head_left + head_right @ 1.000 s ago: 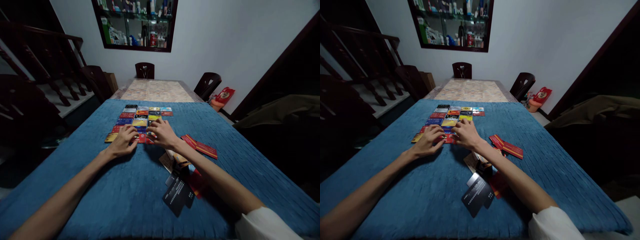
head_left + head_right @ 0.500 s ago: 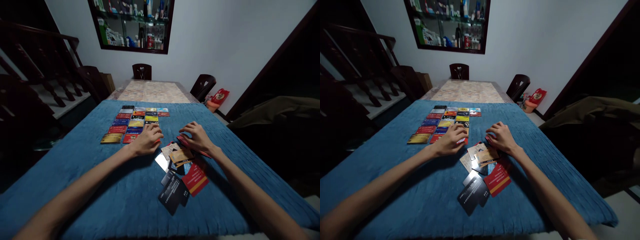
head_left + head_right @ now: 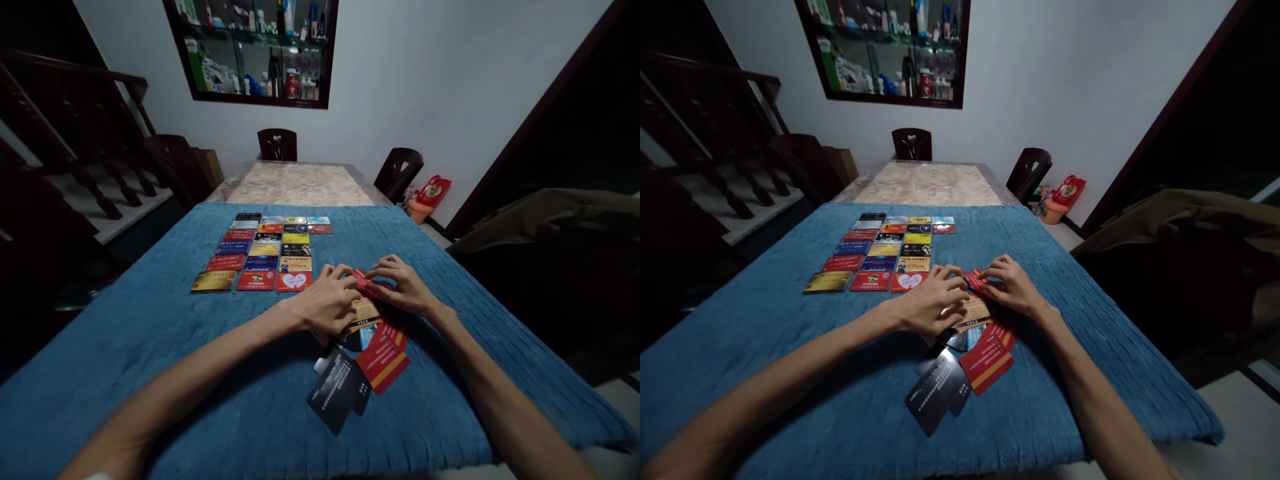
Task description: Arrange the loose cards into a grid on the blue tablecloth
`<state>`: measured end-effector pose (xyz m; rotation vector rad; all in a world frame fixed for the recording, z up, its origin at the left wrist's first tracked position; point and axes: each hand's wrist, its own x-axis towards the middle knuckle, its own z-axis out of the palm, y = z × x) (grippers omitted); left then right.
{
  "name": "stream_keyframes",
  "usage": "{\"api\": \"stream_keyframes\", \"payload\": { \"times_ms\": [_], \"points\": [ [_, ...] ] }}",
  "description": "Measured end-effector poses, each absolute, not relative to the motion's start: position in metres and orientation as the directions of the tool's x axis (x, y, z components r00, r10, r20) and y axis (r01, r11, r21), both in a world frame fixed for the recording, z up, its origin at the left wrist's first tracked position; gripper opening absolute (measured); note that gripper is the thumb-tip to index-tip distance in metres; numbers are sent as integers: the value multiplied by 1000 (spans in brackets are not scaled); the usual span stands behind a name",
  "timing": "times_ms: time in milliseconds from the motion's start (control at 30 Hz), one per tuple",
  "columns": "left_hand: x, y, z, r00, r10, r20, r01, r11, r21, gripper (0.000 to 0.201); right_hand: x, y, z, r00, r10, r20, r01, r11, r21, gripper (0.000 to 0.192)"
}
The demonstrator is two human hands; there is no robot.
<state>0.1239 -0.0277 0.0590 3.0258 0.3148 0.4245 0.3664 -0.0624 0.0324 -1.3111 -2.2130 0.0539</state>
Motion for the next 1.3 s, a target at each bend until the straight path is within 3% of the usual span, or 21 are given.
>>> {"api": "stream_keyframes", "payload": {
  "times_ms": [100,267,467,700,867,1067,1300],
  "points": [
    [136,-27,58,954,205,221,193,-978,77,19,376,-63,31,-309,858,411,843,447,-299,24],
    [163,-18,54,955,224,196,209,-973,97,22,405,-70,31,-194,971,142,930,228,-287,36],
    [196,-9,44,961,207,181,186,-974,127,18,422,-77,40,-124,990,-60,951,101,-292,50],
    [212,-5,36,968,205,142,184,-971,151,12,426,-79,30,-81,989,-122,965,47,-260,68],
    [213,-2,30,967,197,164,172,-973,154,13,421,-80,31,-136,986,-99,959,106,-264,59],
    [212,-1,30,967,211,141,185,-967,172,13,408,-84,46,-170,975,-142,922,106,-373,33],
    [210,7,30,939,280,199,208,-924,320,20,407,-88,55,-142,984,-111,868,70,-492,41]
  ]
}}
